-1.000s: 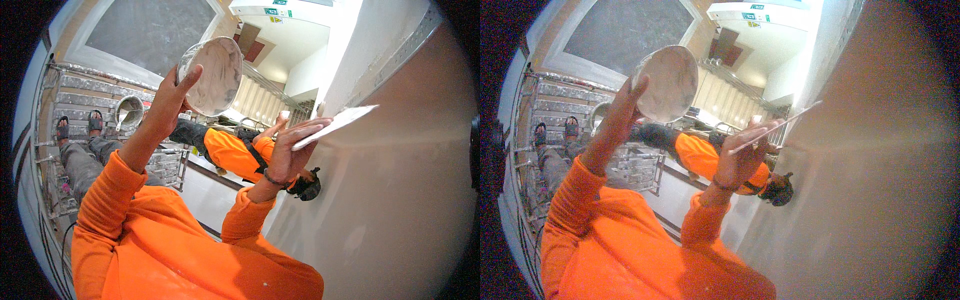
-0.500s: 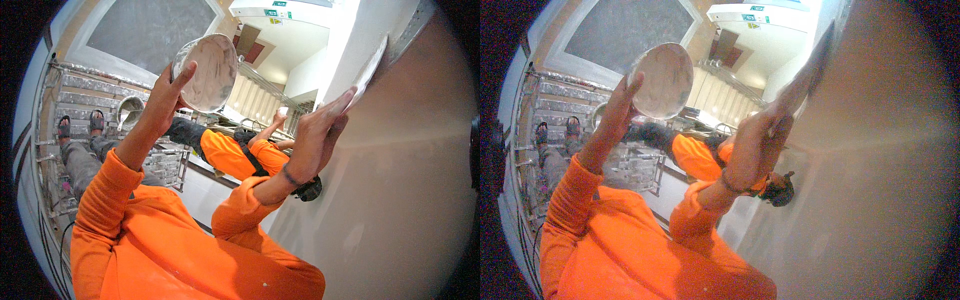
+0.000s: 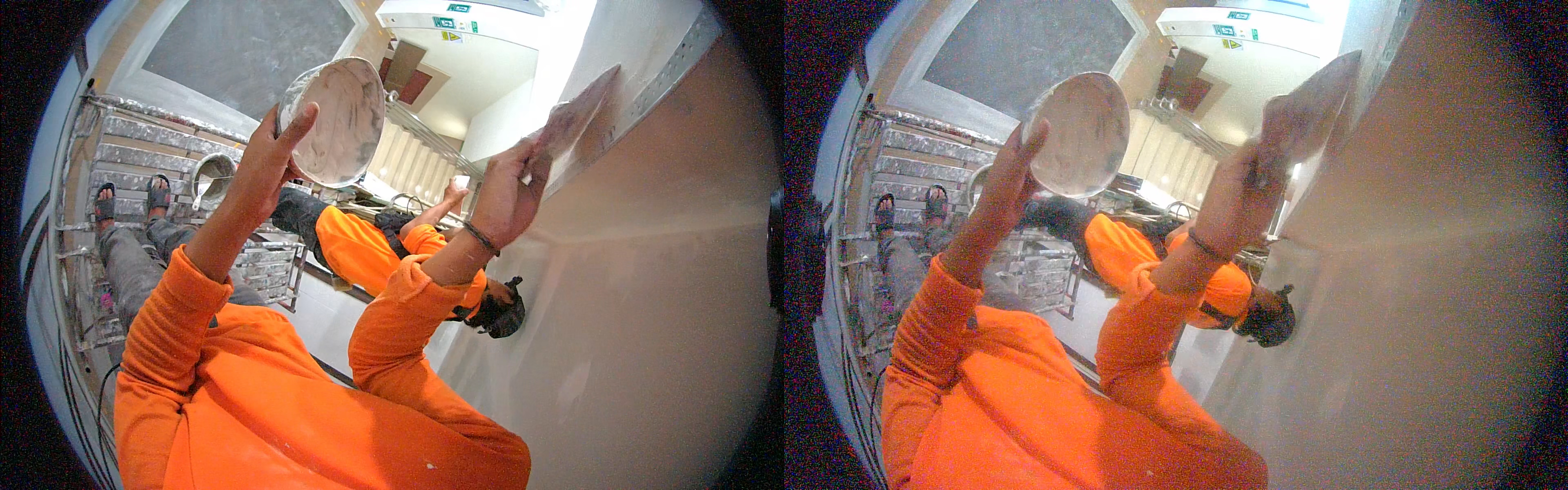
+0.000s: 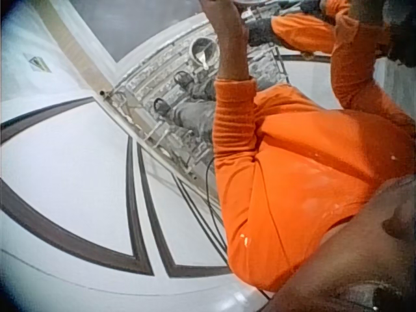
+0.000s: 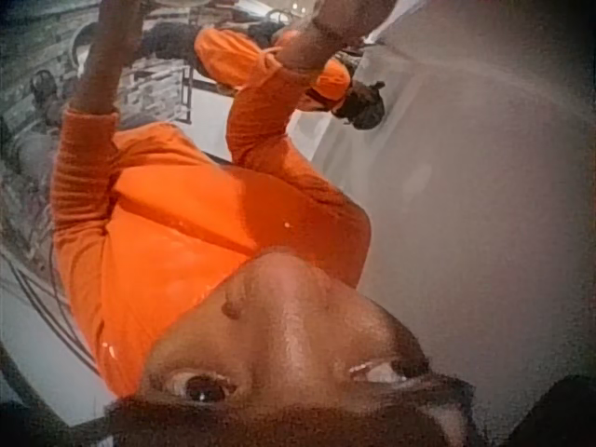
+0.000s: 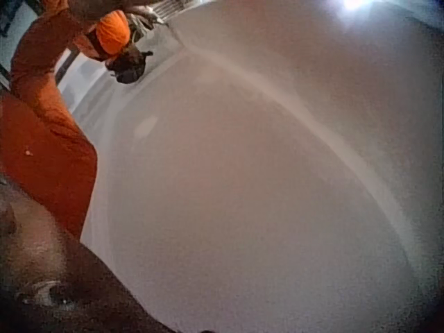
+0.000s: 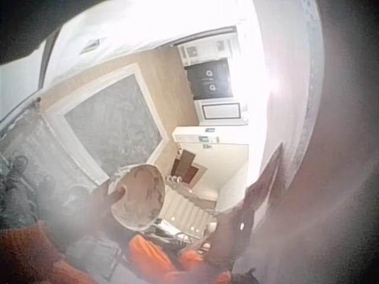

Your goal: The person holds a hawk in their left hand and uses a trowel in their right hand to apply plaster to a wall. They repeatedly scoop plaster from the hawk and spread it onto the wall surface in smooth strokes.

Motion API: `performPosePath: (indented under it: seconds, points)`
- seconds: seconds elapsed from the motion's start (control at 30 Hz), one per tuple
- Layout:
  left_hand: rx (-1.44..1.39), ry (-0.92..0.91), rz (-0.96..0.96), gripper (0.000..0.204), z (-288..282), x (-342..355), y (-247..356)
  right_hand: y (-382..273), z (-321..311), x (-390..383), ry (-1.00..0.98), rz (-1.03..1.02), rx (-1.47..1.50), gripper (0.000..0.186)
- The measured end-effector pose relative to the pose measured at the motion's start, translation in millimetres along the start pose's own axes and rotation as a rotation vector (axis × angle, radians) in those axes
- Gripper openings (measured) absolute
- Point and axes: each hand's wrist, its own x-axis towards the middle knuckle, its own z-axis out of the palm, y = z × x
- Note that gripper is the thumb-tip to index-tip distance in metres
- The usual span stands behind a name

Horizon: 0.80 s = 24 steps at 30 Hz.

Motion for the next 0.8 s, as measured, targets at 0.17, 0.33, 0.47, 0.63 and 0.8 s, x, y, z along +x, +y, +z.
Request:
performPosePath:
  seconds: [0.17,0.33,0.47,0.63,0.8]
  points:
    - [-0.006,0.018,0.001,0.069,1.5,-1.4,6.2,17.0,10.6,-31.6,0.075,-0.044,0.071,0.027]
    - [0.024,0.004,0.023,0.067,-4.0,-3.0,14.7,15.3,-20.7,-68.0,0.015,-0.115,-0.351,0.033]
    - [0.021,-0.008,0.032,0.069,-6.9,0.4,18.0,30.9,-14.0,-52.4,-0.076,-0.123,-0.351,0.039]
    - [0.059,-0.021,0.025,0.072,-4.6,-6.9,24.2,71.6,34.1,-46.1,-0.194,-0.053,-0.161,0.047]
    - [0.076,-0.049,0.017,0.076,-3.1,-6.5,28.8,86.2,46.9,-81.4,-0.136,-0.09,-0.095,0.044]
